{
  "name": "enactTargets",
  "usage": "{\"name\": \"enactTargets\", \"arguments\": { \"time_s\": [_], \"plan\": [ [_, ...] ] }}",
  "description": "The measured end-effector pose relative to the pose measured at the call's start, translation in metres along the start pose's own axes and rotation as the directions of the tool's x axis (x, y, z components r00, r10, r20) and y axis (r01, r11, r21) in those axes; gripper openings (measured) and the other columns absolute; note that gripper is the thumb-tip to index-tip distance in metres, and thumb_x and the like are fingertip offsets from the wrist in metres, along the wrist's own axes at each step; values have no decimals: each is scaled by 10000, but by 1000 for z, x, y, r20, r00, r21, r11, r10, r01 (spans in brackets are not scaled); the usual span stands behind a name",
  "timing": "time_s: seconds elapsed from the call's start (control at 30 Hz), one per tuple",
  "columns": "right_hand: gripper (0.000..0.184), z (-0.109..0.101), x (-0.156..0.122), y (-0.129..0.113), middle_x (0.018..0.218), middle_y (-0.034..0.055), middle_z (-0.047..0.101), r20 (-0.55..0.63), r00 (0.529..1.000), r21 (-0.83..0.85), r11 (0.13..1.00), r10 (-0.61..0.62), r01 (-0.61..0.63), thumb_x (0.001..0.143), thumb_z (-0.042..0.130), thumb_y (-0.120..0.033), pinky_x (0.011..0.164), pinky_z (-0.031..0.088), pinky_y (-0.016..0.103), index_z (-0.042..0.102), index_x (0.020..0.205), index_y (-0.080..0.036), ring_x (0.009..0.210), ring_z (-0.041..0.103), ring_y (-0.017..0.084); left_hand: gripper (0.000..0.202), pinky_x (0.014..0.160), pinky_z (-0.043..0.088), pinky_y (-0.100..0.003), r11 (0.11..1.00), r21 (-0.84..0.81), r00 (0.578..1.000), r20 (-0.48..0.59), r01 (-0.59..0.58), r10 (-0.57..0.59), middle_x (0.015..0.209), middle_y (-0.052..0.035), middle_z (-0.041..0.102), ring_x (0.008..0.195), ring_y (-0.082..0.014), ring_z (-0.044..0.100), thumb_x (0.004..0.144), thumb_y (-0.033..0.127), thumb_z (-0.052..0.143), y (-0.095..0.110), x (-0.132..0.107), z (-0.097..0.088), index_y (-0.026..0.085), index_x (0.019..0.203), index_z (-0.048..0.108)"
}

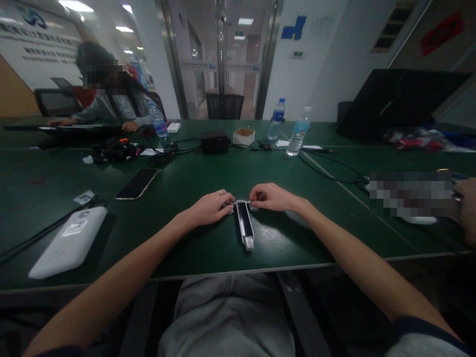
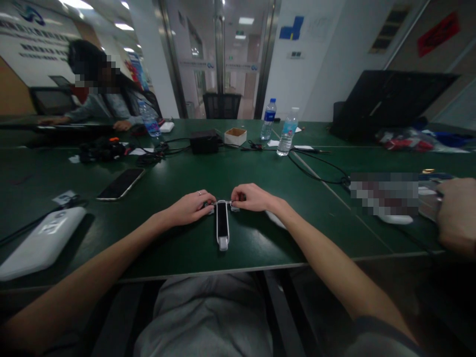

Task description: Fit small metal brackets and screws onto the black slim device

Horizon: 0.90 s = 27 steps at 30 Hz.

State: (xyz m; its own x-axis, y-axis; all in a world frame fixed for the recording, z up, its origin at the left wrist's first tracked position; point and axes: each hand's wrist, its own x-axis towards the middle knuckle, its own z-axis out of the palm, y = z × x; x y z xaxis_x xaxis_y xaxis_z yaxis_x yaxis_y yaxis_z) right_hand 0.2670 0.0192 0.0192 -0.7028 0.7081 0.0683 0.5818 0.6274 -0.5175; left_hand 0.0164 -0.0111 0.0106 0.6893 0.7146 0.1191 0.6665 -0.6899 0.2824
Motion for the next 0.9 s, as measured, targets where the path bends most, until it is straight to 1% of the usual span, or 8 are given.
{"name": "enactTargets", "arguments": {
  "time_s": [0.13,0.33,0.5,0.63,0.73,0.9],
  "plan": [
    [135,2,0,-4,779,26,630,-4,1000,-17,1000,25,-25,800,596,-252,610,413,231,652,852,-140,652,550,119,265,766,455,-290,1000,-13,1000,-11,-4,4,1027,-71,574,879,-182,566,943,320,416,-1,-1,1,174,1098,574],
    [172,-1,1,-2,809,37,649,31,999,-12,999,39,-39,806,592,-285,604,416,234,659,873,-142,670,568,131,270,765,457,-295,1000,-6,1000,-1,9,-9,1035,-70,576,879,-184,571,944,330,416,0,-1,0,180,1106,571],
    [156,-3,0,0,838,36,660,49,998,12,999,45,-46,791,594,-243,619,430,236,657,898,-148,691,584,133,283,777,461,-305,1000,7,1000,10,13,-14,1058,-80,572,901,-194,570,943,330,411,2,-2,-2,169,1114,569],
    [153,-3,0,3,824,32,660,36,998,36,998,48,-50,795,580,-237,618,435,238,653,895,-147,687,588,132,282,773,462,-296,1000,6,1000,9,12,-12,1058,-74,574,898,-189,571,946,339,412,0,-2,-1,181,1117,571],
    [171,-2,0,6,806,27,657,16,998,71,996,55,-57,806,572,-265,606,437,236,646,906,-146,676,589,131,271,786,460,-299,1000,3,1000,3,11,-11,1062,-71,573,898,-186,570,945,329,419,0,-2,0,184,1120,567],
    [178,1,2,8,787,19,659,-2,999,130,991,38,-38,799,585,-288,603,440,234,640,901,-152,663,588,124,264,760,460,-292,1000,2,1000,8,29,-29,1064,-72,568,879,-183,570,945,329,421,1,-3,-1,190,1114,567]
  ]
}}
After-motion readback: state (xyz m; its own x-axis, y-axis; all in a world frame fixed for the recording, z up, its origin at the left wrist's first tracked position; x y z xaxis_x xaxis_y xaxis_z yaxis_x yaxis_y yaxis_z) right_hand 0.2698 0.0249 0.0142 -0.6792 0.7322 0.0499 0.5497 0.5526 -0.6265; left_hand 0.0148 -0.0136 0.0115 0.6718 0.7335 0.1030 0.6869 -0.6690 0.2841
